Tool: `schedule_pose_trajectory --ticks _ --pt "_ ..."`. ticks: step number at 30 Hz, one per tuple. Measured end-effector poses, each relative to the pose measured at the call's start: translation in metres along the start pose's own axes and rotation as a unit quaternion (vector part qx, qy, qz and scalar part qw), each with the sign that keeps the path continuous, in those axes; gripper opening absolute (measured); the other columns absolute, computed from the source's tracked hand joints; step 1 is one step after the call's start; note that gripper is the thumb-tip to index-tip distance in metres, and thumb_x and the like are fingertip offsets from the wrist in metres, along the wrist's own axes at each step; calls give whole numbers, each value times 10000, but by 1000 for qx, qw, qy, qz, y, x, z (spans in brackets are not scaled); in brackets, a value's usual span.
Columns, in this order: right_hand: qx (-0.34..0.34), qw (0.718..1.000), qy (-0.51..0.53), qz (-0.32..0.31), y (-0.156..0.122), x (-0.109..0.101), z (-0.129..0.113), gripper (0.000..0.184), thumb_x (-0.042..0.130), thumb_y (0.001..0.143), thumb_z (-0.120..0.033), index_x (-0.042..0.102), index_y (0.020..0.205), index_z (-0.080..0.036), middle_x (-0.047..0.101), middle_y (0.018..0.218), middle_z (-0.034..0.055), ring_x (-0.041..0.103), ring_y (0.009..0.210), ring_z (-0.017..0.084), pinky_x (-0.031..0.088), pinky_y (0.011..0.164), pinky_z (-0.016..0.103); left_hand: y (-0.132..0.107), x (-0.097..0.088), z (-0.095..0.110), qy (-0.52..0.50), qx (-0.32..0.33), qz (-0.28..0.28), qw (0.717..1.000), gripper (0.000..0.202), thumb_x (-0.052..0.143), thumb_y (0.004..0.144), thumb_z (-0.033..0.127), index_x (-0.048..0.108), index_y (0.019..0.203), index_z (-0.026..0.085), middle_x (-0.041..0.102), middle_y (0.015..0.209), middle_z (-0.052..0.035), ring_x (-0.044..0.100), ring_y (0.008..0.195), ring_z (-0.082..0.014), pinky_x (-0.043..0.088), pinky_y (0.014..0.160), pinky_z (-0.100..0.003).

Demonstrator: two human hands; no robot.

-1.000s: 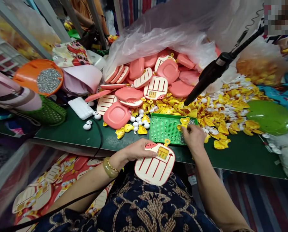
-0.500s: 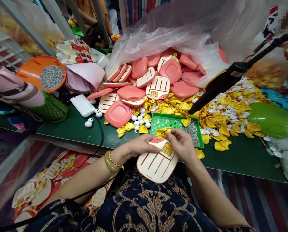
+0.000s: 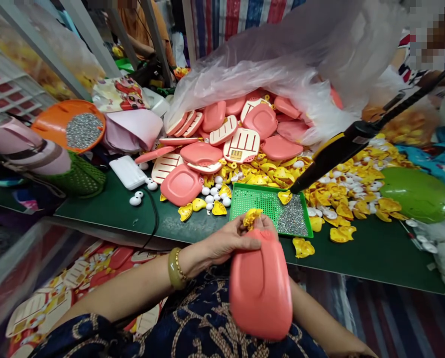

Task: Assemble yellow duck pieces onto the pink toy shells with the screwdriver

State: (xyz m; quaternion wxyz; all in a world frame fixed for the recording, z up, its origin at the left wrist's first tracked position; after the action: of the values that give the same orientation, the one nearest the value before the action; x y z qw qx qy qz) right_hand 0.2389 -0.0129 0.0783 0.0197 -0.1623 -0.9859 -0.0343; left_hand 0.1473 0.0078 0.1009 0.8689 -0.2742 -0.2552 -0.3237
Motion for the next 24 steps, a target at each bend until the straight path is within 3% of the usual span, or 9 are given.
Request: schedule_pose_trajectory --ticks 3,6,8,10,14,19,24 --pt "-11 995 13 96 -6 -10 -10 237 510 856 -448 511 826 -213 642 876 50 617 781 180 500 673 311 -1 7 -6 -21 -56 -53 997 642 904 453 275 633 1025 168 643 969 -71 620 856 -178 490 776 -287" --pt "-57 987 -18 148 0 -31 -28 234 582 823 -404 478 731 -215 653 882 44 625 840 182 490 721 311 -5 1 -1 58 -124 -45 990 401 885 467 287 649 743 117 634 700 -28 584 591 -114 471 585 -228" --pt "-50 989 -48 133 8 -45 -36 273 612 801 -400 473 666 -208 602 696 5 581 667 143 459 613 267 -6 -7 11 100 -117 -16 988 340 863 501 285 650 701 110 633 658 -22 572 547 -106 457 550 -219" --pt "-13 995 -54 86 15 -55 -37 292 637 774 -415 501 634 -197 516 569 -32 488 534 106 403 522 237 -6 -13 24 126 -74 3 989 343 836 551 280 681 813 121 674 754 -38 614 629 -128 487 616 -239" --pt "45 998 -48 14 16 -59 -39 289 665 739 -415 552 620 -177 520 547 -35 454 510 86 385 502 222 -8 -17 40 211 18 25 977 304 803 620 269 686 875 151 688 831 -25 621 709 -129 496 666 -232" --pt "61 996 -58 -21 7 -53 -48 284 657 732 -399 567 590 -170 529 528 -29 448 488 78 383 463 205 -10 -20 37 245 32 40 968 261 796 627 295 649 780 142 670 780 -14 595 665 -116 480 603 -210" --pt "40 995 -93 -16 2 -55 -52 261 623 753 -383 589 608 -169 543 527 -22 464 482 82 394 447 202 -11 -22 32 251 25 52 966 267 795 632 295 631 770 134 657 760 -5 587 668 -112 466 596 -199"
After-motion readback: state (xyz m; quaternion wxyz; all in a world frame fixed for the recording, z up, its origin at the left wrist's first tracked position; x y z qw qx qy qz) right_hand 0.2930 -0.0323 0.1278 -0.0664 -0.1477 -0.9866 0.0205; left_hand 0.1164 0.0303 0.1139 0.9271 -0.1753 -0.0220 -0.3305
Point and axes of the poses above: each hand's wrist, its own y-axis towards the middle knuckle, its own x-axis out of the palm, z = x × y, the point moved 5 cm from there along y, towards the middle knuckle
